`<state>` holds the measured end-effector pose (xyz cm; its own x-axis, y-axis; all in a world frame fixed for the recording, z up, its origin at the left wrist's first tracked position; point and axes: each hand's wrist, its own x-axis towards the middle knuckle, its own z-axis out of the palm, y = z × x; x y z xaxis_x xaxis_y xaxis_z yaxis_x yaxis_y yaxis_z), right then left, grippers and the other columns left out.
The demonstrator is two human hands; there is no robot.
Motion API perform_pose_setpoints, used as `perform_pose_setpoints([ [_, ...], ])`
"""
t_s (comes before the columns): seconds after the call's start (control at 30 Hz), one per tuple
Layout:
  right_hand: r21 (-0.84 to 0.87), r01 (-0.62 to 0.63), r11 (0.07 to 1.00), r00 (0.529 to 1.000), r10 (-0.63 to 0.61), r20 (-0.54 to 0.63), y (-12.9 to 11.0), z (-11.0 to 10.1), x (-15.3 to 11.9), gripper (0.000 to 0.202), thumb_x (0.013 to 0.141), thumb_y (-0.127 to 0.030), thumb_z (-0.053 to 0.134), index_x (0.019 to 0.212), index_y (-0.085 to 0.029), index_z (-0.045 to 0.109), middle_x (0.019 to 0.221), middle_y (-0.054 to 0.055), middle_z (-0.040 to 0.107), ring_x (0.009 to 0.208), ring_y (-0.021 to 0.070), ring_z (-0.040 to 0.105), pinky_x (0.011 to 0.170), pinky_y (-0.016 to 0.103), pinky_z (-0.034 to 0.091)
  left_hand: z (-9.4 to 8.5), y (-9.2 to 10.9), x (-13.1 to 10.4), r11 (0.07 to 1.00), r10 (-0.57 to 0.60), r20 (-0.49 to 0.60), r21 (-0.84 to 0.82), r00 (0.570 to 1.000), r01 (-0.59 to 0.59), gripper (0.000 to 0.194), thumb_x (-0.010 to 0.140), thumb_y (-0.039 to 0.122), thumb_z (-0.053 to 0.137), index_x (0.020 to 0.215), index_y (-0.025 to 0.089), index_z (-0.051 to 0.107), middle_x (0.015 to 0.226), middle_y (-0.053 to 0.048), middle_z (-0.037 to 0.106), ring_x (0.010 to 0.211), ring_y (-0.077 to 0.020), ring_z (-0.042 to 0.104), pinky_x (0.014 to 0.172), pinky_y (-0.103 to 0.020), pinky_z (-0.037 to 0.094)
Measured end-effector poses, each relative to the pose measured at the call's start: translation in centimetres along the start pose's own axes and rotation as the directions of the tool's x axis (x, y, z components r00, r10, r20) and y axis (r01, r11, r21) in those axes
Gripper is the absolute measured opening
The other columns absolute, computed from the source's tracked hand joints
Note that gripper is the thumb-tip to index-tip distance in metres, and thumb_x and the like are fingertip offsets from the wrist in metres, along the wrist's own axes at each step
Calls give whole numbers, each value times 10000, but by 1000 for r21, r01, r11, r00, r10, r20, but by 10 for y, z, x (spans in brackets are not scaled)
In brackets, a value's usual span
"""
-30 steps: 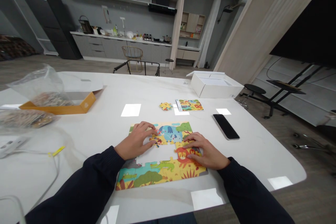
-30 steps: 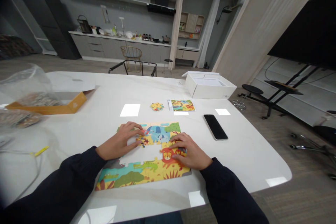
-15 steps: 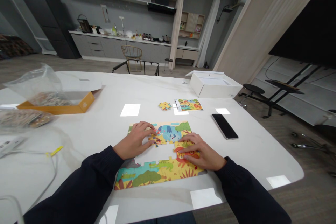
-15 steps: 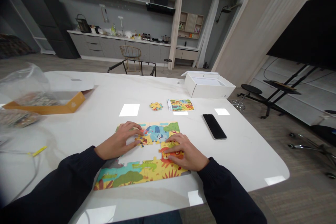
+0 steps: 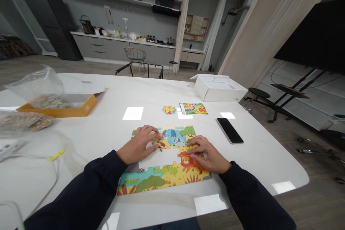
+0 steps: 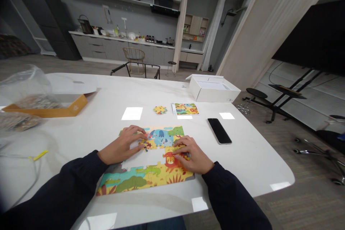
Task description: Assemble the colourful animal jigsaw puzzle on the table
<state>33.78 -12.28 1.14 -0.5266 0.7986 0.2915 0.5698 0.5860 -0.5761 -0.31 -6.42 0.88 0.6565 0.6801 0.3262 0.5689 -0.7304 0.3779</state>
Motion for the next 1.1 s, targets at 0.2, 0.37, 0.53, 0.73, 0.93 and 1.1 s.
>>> perform_pose_setpoints([
  [0.2, -12, -19, 1000, 1000, 19, -21, -3, -1, 0, 183, 949, -315, 664, 1043, -337, 820, 1127, 90, 712, 1140, 301, 612, 1010, 551, 507, -1, 1, -1, 1000, -4, -3, -19, 1000, 4, 194, 966, 333, 618, 1136, 290, 701, 1246, -72, 627, 1210, -295, 531, 987, -459, 406],
  [0.37, 51, -159, 986, 976, 165, -144, 5, -10, 9, 298, 989, -363, 598, 1249, -295, 727, 1180, 97, 711, 1148, 277, 643, 1015, 495, 531, -3, 3, -1, 1000, 4, -13, -19, 1000, -4, 195, 984, 343, 601, 1145, 283, 692, 1241, -81, 631, 1205, -292, 528, 988, -462, 405],
  [0.53, -87, -217, 972, 976, 214, -51, 35, -10, 64, 565, 928, -380, 674, 1463, -255, 543, 1369, 118, 666, 1258, 298, 628, 1102, 522, 484, -2, 1, 0, 1000, -1, -30, -15, 1000, 0, 193, 993, 344, 589, 1148, 277, 684, 1257, -82, 625, 1211, -290, 525, 1000, -473, 399],
  [0.73, -274, -185, 944, 982, 189, -12, 73, 18, 173, 594, 903, -261, 687, 1472, -195, 529, 1517, 147, 554, 1425, 299, 498, 1212, 484, 373, -2, -5, -2, 1000, -15, -43, -25, 999, 14, 188, 986, 340, 605, 1138, 271, 691, 1250, -87, 624, 1213, -294, 523, 1001, -475, 398],
  [0.93, -298, -197, 934, 977, 212, 19, 95, 36, 221, 634, 840, -282, 768, 1423, -137, 567, 1452, 191, 597, 1392, 345, 507, 1178, 481, 382, -7, -1, -1, 999, -29, -75, -41, 997, 26, 170, 963, 303, 642, 1118, 256, 694, 1245, -89, 623, 1215, -291, 518, 1012, -471, 386],
  [1.1, -308, -213, 927, 975, 221, -10, 101, 41, 228, 558, 824, -277, 777, 1344, -150, 620, 1337, 170, 666, 1300, 333, 559, 1131, 459, 410, -8, 1, 0, 998, -28, -81, -50, 996, 24, 176, 949, 282, 658, 1118, 255, 697, 1243, -88, 624, 1213, -293, 516, 1013, -472, 377],
])
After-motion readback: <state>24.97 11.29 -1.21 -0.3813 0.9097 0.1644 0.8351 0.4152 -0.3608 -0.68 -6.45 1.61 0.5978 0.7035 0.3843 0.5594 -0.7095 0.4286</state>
